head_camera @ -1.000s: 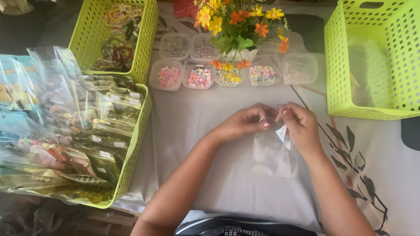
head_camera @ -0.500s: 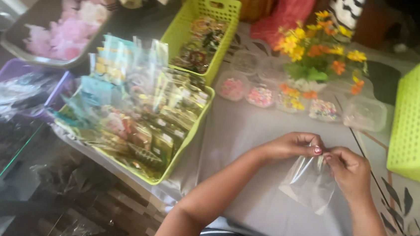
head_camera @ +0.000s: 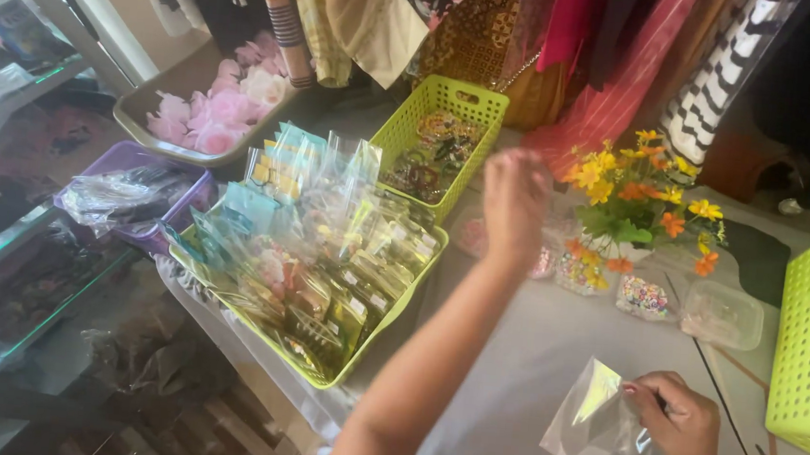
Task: The recorder is seen putting jewelry and accessories into small plastic bags and organizing them into baskets.
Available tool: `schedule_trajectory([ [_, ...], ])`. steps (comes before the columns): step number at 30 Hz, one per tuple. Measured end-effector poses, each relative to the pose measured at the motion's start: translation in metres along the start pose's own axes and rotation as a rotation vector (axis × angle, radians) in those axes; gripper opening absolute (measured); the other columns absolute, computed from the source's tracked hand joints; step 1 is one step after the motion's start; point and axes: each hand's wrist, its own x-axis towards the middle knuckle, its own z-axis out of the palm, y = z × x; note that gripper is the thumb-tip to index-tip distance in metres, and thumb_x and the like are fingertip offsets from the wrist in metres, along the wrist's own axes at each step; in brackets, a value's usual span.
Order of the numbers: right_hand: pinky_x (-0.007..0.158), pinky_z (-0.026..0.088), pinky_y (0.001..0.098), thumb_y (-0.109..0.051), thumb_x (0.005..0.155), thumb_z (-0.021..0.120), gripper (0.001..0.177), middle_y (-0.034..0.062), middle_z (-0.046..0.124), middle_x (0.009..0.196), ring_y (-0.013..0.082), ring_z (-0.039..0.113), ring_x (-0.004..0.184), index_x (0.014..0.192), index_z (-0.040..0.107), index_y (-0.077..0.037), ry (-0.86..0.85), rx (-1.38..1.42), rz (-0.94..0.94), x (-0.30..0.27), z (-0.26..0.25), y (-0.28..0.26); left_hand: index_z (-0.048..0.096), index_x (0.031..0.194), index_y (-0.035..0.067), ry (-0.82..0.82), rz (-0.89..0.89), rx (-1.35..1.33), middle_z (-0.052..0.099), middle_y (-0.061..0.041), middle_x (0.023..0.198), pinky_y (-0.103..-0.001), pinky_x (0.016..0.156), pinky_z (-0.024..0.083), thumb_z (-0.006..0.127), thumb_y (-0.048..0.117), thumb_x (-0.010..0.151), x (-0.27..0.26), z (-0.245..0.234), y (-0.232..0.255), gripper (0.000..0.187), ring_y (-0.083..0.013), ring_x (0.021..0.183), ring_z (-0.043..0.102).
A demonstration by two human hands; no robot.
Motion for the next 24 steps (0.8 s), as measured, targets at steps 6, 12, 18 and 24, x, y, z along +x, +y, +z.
schedule_trajectory([
  [6, 0.049, 0.040, 0.0233, -0.004, 0.087, 0.072, 0.005, 0.0021, 0.065, 0.072, 0.0069, 0.053, 0.050, 0.086, 0.073, 0.000, -0.030, 0.073, 0.044, -0.001, 0.000, 0.000, 0.055, 0.113, 0.010, 0.036, 0.058, 0.454, 0.069, -0.005, 0.100, -0.030, 0.068, 0.049, 0.052, 0.030, 0.105, 0.157, -0.050, 0.032, 0.022, -0.0134, 0.077, 0.059],
  [12, 0.051, 0.041, 0.0240, -0.009, 0.085, 0.076, 0.011, 0.0013, 0.060, 0.070, 0.0068, 0.052, 0.053, 0.082, 0.071, -0.001, -0.013, 0.011, -0.009, -0.001, 0.006, 0.018, 0.067, 0.120, 0.012, -0.461, -0.017, 2.047, 0.071, -0.022, 0.121, -0.053, 0.093, 0.053, 0.057, 0.026, 0.106, 0.258, -0.204, 0.030, 0.021, -0.0421, 0.112, 0.068],
  [18, 0.048, 0.041, 0.0261, -0.008, 0.081, 0.078, 0.009, 0.0028, 0.061, 0.067, 0.0091, 0.053, 0.048, 0.081, 0.074, 0.000, -0.026, -0.028, 0.082, 0.000, 0.007, 0.040, 0.060, 0.133, 0.022, -0.705, -0.114, 2.312, 0.059, -0.022, 0.136, -0.050, 0.098, 0.052, 0.066, 0.012, 0.082, 0.232, -0.186, 0.031, 0.052, -0.0413, 0.121, 0.061],
  [24, 0.047, 0.043, 0.0239, -0.006, 0.079, 0.076, 0.005, 0.0020, 0.066, 0.073, 0.0064, 0.055, 0.049, 0.078, 0.075, -0.001, -0.041, 0.065, 0.020, -0.002, 0.009, 0.045, 0.056, 0.136, 0.018, -0.522, -0.266, 2.438, 0.051, -0.029, 0.142, -0.051, 0.095, 0.053, 0.062, 0.017, 0.090, 0.221, -0.189, 0.009, 0.046, -0.0448, 0.123, 0.058],
])
